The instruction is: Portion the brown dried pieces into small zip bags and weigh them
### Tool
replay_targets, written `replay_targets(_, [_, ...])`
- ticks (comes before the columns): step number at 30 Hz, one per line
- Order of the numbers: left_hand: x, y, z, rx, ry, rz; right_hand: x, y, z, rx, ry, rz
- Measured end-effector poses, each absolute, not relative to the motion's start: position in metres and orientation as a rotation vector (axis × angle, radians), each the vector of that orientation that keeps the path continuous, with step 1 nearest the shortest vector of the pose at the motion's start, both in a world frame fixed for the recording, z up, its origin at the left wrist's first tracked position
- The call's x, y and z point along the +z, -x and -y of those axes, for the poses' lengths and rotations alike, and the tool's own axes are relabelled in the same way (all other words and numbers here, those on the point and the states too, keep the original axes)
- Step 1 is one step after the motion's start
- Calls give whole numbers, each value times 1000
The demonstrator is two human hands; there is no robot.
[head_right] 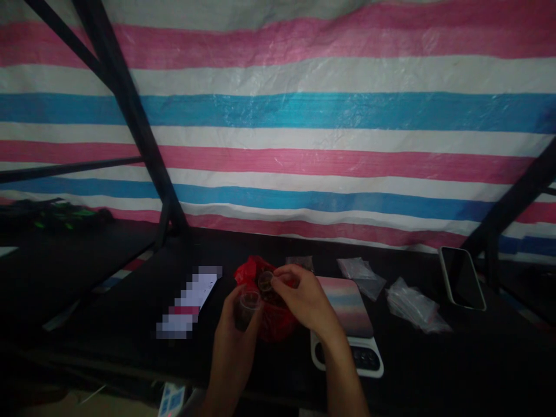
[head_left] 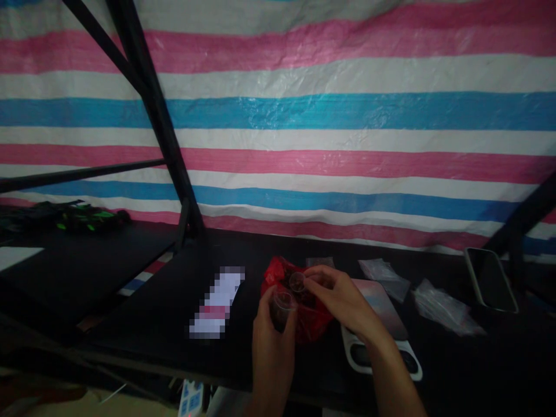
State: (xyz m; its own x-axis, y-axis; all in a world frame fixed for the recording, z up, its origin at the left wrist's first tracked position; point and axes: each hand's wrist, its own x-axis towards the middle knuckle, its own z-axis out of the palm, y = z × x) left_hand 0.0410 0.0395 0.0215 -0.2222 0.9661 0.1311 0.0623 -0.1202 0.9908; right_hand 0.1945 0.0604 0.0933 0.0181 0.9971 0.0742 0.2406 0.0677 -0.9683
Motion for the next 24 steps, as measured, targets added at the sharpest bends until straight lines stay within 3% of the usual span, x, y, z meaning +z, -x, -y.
replay_targets(9, [15, -43, -43, 1408, -1351, -1389, 112, -178, -41, 608, 1286, 1723])
replay_targets(24, [16, -47, -41, 1424, -1465, -1429, 92, -189, -57, 600, 1397, 1569])
